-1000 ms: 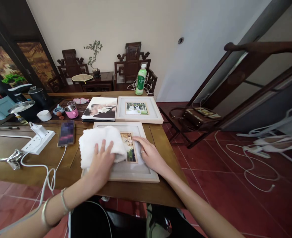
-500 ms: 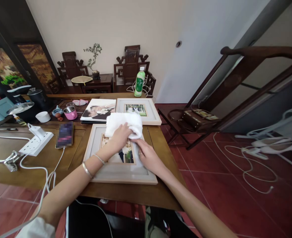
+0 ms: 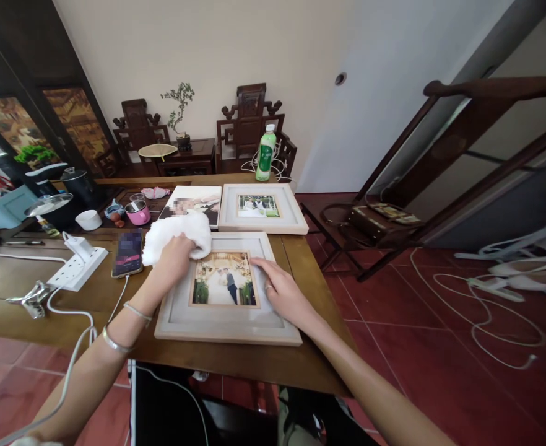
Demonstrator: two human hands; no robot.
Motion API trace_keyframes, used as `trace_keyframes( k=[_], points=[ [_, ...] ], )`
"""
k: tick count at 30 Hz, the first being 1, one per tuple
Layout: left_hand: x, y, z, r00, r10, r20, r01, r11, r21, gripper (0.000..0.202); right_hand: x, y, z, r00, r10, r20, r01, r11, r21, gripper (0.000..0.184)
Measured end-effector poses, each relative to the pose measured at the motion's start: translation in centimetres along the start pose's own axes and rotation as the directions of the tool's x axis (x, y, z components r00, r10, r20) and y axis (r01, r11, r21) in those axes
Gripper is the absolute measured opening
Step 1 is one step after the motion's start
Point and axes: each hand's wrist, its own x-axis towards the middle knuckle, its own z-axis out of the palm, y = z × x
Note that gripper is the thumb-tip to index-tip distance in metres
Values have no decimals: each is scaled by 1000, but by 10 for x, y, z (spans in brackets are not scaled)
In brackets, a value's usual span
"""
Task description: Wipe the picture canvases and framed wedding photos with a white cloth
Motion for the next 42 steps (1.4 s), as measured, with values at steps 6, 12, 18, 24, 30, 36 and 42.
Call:
trace_keyframes(
  k=[6, 12, 18, 24, 30, 36, 42],
  points=[
    [-48, 34, -10, 984, 76, 161, -65, 995, -70, 41, -1, 3, 1, 999, -31, -10, 31, 1000, -5, 70],
    [-102, 58, -17, 945, 322, 55, -282, 889, -360, 47, -1, 4, 1, 999, -45, 4, 46, 999, -23, 69],
    [-33, 38, 13, 978, 206, 20, -203, 975, -93, 52, -2, 5, 1, 997, -78, 3, 78, 997, -22, 68],
    [14, 14, 24, 978, 205, -48, -202, 978, 61, 59, -3, 4, 0, 997, -74, -5, 74, 997, -6, 68],
    [-38, 36, 0, 942, 275, 192, -290, 956, 53, 51, -2, 2, 0, 998, -58, -6, 58, 998, -7, 69],
    [-98, 57, -39, 784, 498, 371, -398, 861, -316, 57, -2, 1, 0, 1000, -31, 5, 31, 999, -16, 70],
    [-46, 53, -4, 907, 392, 154, -373, 917, -140, 55, -2, 6, 3, 997, -76, -33, 76, 997, -3, 68]
  ],
)
